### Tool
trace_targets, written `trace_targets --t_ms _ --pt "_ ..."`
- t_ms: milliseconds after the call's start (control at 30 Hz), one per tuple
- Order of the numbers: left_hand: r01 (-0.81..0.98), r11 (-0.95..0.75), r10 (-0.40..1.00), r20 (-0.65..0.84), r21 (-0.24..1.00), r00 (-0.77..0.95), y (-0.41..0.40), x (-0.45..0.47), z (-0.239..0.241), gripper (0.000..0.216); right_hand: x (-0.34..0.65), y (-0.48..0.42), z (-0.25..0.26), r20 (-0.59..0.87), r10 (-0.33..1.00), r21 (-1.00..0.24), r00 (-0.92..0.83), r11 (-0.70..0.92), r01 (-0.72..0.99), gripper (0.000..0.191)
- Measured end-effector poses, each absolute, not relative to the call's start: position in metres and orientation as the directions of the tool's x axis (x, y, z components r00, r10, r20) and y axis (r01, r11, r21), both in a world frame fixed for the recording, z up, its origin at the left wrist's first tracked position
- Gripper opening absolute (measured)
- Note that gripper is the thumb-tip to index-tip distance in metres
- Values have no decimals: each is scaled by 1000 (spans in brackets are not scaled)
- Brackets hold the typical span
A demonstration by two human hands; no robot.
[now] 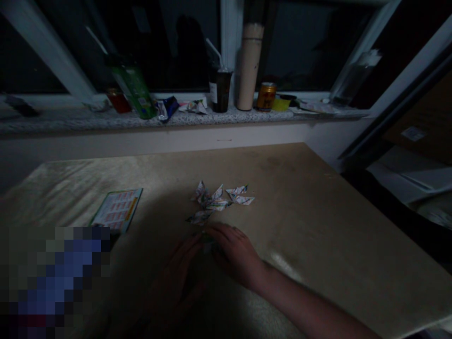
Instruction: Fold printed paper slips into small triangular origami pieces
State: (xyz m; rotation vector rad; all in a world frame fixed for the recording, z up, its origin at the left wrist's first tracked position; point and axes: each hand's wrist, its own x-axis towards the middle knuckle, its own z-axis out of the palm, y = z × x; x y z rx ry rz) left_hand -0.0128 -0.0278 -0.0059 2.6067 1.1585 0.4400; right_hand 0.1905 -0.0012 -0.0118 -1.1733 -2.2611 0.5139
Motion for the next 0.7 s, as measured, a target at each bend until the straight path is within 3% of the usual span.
trace_targets --t_ms 333,700 --pt "602 -496 858 248 626 449 -35 -9 -10 46 190 -2 -13 363 774 -490 -519 633 600 46" --pt "622 -400 906 187 674 379 -31 -12 -17 44 189 -1 -16 380 715 -446 -587 698 561 46"
